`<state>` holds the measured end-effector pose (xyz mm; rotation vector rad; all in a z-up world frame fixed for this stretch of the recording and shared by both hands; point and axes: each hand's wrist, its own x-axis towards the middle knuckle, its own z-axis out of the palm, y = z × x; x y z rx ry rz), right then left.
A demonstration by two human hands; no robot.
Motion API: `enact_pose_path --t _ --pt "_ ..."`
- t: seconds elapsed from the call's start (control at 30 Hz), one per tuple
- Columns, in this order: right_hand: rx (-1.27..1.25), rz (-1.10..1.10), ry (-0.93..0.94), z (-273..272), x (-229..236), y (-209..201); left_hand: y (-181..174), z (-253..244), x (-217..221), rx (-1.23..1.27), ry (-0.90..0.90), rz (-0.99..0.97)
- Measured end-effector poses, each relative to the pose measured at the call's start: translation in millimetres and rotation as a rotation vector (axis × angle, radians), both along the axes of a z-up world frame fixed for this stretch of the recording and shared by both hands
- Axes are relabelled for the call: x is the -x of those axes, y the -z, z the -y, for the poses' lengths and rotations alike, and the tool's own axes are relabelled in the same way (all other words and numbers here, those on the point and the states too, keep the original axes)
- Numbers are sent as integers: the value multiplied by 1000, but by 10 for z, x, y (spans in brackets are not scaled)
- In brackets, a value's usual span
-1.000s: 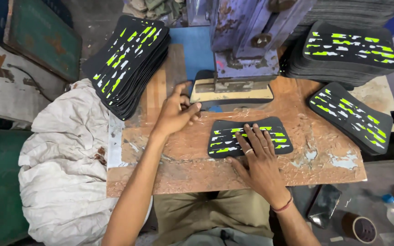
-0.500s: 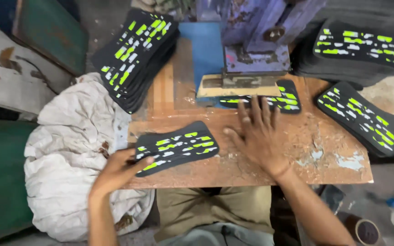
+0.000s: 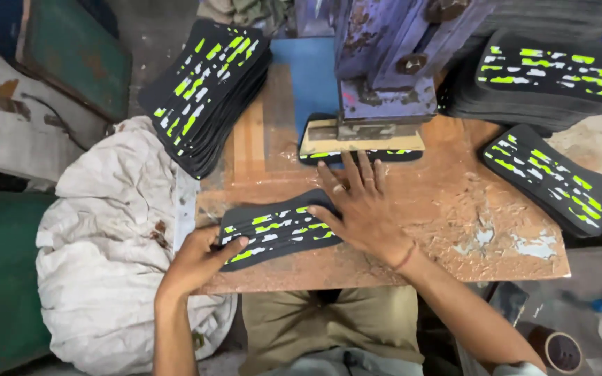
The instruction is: The person sits at a workbench and repeatedly picks up black rectangular items with neon green patterns from a stack on the left. They place each item onto a growing pile on the right side of the table, occasionally adjusting the alignment of the stack.
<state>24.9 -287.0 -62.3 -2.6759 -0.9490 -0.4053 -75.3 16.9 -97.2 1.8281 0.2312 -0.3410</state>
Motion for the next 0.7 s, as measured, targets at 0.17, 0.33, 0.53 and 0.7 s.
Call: enact_pose_path --t 0.17,0.33,0.53,0.7 --pt "-62 -153 -85 372 470 -37 -16 10 79 29 24 -23" --pt "-60 -147 -37 514 639 -6 -143 26 6 14 4 -31" --pt "-96 -177 13 572 726 -3 -23 -19 62 -9 39 -3" --pt "-107 -161 199 1180 652 52 905 -579 152 -361 -465 315"
